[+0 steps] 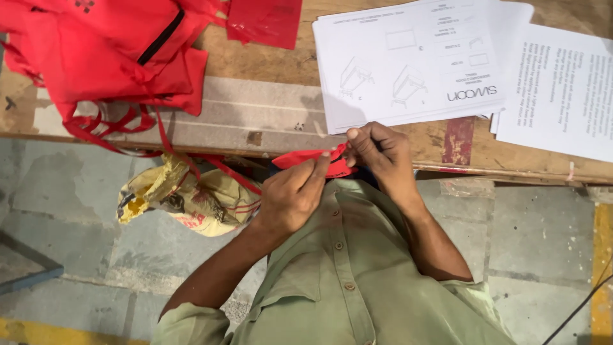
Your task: Organizing small hardware into labeled bags and reviewing instructional diagrams.
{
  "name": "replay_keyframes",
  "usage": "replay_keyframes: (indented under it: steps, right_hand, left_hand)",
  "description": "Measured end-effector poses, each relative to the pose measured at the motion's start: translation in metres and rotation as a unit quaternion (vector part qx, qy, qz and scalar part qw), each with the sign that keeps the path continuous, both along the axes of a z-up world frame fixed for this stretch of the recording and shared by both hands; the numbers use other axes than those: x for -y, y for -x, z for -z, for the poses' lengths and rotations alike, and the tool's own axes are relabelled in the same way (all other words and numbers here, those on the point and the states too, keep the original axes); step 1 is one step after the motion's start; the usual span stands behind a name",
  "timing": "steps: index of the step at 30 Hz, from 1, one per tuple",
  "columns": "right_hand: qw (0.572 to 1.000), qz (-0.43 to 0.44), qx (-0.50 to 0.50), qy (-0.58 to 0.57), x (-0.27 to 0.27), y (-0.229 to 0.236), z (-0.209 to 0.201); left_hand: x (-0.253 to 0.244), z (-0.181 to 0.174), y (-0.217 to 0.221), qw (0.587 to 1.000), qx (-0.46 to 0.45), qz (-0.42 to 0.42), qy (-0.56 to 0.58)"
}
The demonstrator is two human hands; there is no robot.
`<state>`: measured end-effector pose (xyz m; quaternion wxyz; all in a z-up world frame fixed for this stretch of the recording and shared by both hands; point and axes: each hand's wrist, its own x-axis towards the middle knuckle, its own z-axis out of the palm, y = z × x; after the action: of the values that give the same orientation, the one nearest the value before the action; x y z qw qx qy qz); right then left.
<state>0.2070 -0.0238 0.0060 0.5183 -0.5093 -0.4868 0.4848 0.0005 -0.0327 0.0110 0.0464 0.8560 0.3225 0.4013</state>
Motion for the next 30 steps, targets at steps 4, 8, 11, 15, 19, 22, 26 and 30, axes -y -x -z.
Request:
replay_keyframes:
  steps: [4,8,11,15,19,22,26,30]
  right_hand:
    - [0.997,0.019,0.077,-0.006,0.001,0.006,-0.005]
    - [0.950,0.031,0.258,-0.175,0.004,0.005,-0.008]
    - [0.953,-0.002,0.228,-0.201,0.009,0.006,-0.008]
    - [0.932,-0.003,0.254,-0.258,0.014,0.012,-0.004]
    - [0.915,-0.042,0.295,-0.272,0.020,0.017,-0.019]
    - [0.945,-0.044,0.268,-0.185,0.021,0.016,-0.028]
    - [0.969,-0.042,0.223,-0.095,0.019,0.016,-0.023]
    - [0.959,-0.017,0.260,-0.109,0.020,0.012,-0.024]
  left_hand:
    - [-0.001,-0.003,-0.002,0.995,0.008,-0.022,0.101]
    - [-0.014,0.004,0.006,0.820,0.277,0.032,0.499]
    - [-0.021,0.011,0.009,0.558,0.420,0.057,0.714]
    - [-0.020,0.010,-0.002,0.484,0.505,0.046,0.713]
    - [-0.018,0.012,-0.012,0.642,0.453,0.041,0.617]
    - [-0.018,0.002,-0.010,0.843,0.292,0.043,0.450]
    - [-0.013,-0.016,-0.005,0.980,0.077,0.015,0.181]
    - [-0.014,-0.016,-0.008,0.991,0.049,0.029,0.121]
